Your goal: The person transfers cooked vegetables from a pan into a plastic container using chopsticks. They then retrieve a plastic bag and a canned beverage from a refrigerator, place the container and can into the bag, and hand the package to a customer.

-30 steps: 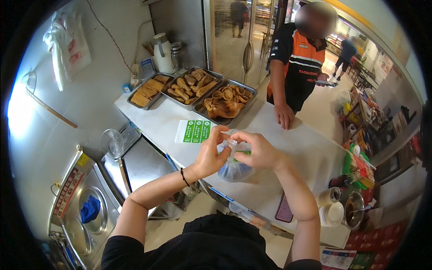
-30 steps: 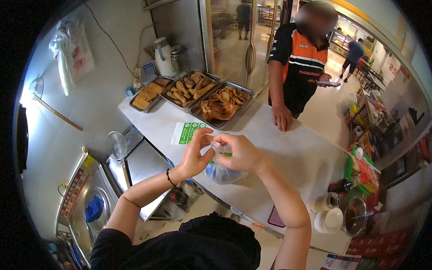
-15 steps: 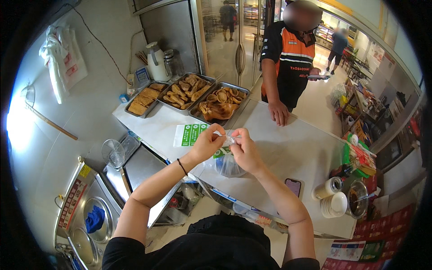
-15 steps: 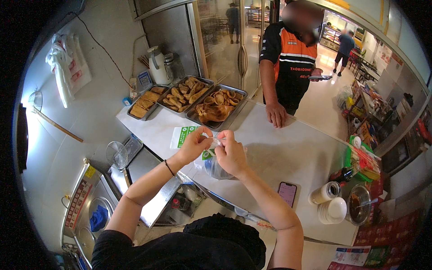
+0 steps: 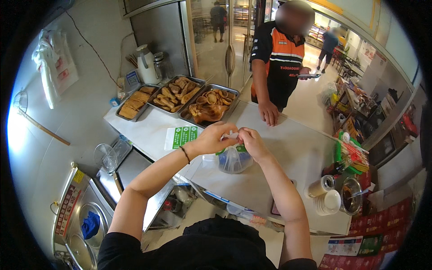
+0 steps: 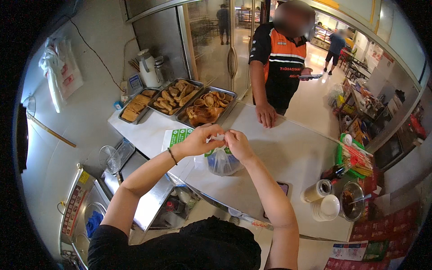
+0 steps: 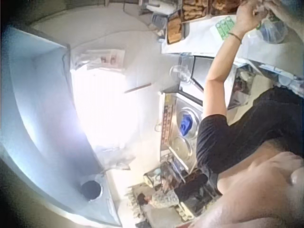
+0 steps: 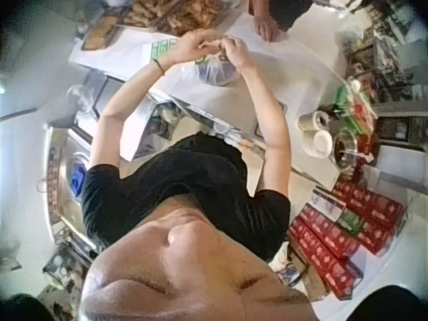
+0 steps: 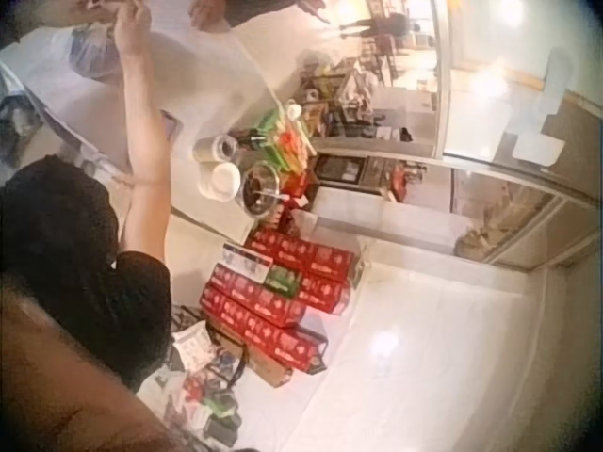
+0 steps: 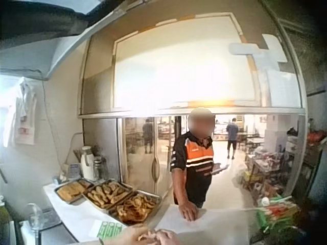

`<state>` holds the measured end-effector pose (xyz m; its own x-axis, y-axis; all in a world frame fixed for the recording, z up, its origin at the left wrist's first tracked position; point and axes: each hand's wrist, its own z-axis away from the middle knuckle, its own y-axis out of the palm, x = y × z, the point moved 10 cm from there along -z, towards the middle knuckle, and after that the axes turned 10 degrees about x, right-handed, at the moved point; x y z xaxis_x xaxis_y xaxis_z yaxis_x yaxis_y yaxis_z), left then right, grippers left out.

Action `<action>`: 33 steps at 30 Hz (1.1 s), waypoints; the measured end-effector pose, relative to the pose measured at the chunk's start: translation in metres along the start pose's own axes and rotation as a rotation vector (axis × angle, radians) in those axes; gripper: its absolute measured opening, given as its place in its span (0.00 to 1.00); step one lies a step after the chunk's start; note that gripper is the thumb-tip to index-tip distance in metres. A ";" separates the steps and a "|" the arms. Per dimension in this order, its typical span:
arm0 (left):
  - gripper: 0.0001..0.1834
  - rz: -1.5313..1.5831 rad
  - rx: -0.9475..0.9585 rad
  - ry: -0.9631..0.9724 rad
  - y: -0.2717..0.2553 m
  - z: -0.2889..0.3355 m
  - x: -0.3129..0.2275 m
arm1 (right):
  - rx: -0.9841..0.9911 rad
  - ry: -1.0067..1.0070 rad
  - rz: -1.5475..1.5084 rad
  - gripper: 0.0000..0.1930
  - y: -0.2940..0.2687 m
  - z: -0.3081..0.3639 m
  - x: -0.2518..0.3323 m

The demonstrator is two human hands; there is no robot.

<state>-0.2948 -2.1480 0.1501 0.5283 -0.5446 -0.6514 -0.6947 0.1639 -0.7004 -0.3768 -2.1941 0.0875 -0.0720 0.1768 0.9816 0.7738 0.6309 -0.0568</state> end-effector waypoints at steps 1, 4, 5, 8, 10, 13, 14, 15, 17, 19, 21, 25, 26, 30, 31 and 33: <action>0.06 -0.107 0.003 0.050 0.002 -0.008 0.002 | 0.011 0.037 -0.024 0.14 -0.006 0.001 0.003; 0.05 0.132 0.084 0.037 0.013 -0.037 0.005 | 0.030 0.019 -0.080 0.14 -0.028 0.000 0.012; 0.06 0.374 0.123 -0.012 0.020 -0.049 0.013 | 0.024 0.014 -0.091 0.15 -0.038 0.000 0.012; 0.10 0.726 0.169 -0.072 0.034 -0.076 0.014 | -0.011 -0.107 0.020 0.15 -0.062 -0.004 0.031; 0.09 0.758 0.171 -0.073 0.038 -0.094 0.014 | -0.019 -0.131 0.022 0.14 -0.077 -0.003 0.041; 0.09 0.787 0.158 -0.050 0.043 -0.121 0.005 | -0.071 -0.155 -0.008 0.12 -0.098 0.002 0.056; 0.09 0.803 0.158 -0.053 0.047 -0.130 0.005 | -0.089 -0.153 -0.019 0.11 -0.106 0.003 0.061; 0.08 0.815 0.156 -0.057 0.051 -0.139 0.006 | -0.103 -0.154 -0.032 0.10 -0.112 0.004 0.064; 0.07 0.795 0.126 -0.101 0.058 -0.153 0.017 | -0.123 -0.156 0.026 0.10 -0.131 0.002 0.052; 0.07 0.788 0.153 -0.155 0.072 -0.160 0.027 | -0.156 -0.140 0.097 0.10 -0.149 0.000 0.030; 0.08 0.796 0.141 -0.288 0.085 -0.165 0.041 | -0.207 -0.101 0.175 0.10 -0.164 0.001 0.008; 0.07 0.824 0.150 -0.208 0.090 -0.173 0.033 | -0.317 -0.165 0.258 0.09 -0.183 0.006 -0.005; 0.09 0.820 0.129 -0.185 0.091 -0.175 0.036 | -0.374 -0.124 0.306 0.08 -0.188 0.008 -0.011; 0.08 0.581 0.068 -0.002 0.080 -0.173 0.021 | -0.480 -0.099 0.658 0.06 -0.173 0.022 0.031; 0.06 0.555 0.031 0.027 0.078 -0.170 0.015 | -0.473 -0.081 0.676 0.07 -0.174 0.024 0.032; 0.07 0.237 -0.103 0.042 0.054 -0.158 -0.002 | -0.511 -0.190 0.808 0.08 -0.167 0.032 0.049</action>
<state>-0.4102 -2.2677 0.1597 0.3257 -0.5347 -0.7797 -0.8439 0.2075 -0.4947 -0.5296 -2.2666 0.1390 0.5351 0.5592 0.6332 0.8110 -0.1303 -0.5704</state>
